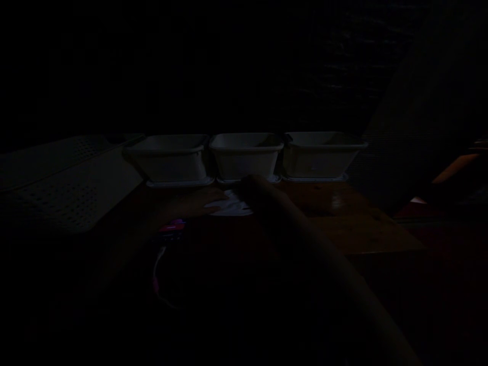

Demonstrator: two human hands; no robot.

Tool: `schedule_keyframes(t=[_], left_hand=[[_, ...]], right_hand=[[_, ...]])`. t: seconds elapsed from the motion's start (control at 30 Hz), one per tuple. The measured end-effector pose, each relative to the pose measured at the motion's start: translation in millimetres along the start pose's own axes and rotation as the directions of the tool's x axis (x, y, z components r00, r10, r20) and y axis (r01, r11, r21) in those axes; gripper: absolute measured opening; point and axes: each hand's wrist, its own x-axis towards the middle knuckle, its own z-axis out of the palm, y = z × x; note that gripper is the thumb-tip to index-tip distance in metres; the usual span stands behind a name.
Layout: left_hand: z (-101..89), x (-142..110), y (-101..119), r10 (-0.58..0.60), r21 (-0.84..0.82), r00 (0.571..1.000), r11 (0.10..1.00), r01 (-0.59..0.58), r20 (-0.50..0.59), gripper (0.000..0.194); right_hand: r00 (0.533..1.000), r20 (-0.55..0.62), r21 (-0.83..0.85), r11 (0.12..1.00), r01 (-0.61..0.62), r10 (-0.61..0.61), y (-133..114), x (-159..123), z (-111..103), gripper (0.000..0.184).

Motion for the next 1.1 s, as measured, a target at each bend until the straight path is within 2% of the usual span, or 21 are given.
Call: schedule_keyframes(t=[0.1,0.4,0.5,0.67,0.83,1.1], left_hand=[[0.8,0,0,-0.003,-0.004,1.0,1.0,0.003,-0.009,0.036],[1.1,0,-1,-0.001,-0.005,1.0,1.0,0.001,-0.009,0.039],[-0.7,0,1,0.005,0.014,1.0,1.0,-0.004,-0.005,0.039],[-1.7,0,2,-0.012,0.002,1.0,1.0,0.012,0.013,0.04],[0.0,0,0,-0.005,0.004,1.0,1.0,0.005,0.003,0.04],[1.5,1,-2,0.001,0.0,1.0,1.0,-0.001,0.001,0.039]], right_hand=[[0.999,0.011,-0.025,0.999,-0.043,0.043,0,0,1,0.026],[0.997,0.052,-0.091,0.994,-0.06,0.065,-13,-5,-6,0.028],[0.997,0.034,-0.076,0.995,-0.071,0.074,-12,-6,-6,0.028],[0.999,0.022,-0.146,0.988,-0.039,0.043,-1,1,1,0.027],[0.999,0.004,-0.128,0.991,-0.034,0.034,7,6,7,0.028],[0.997,-0.074,-0.162,0.987,0.019,-0.031,8,8,3,0.024]])
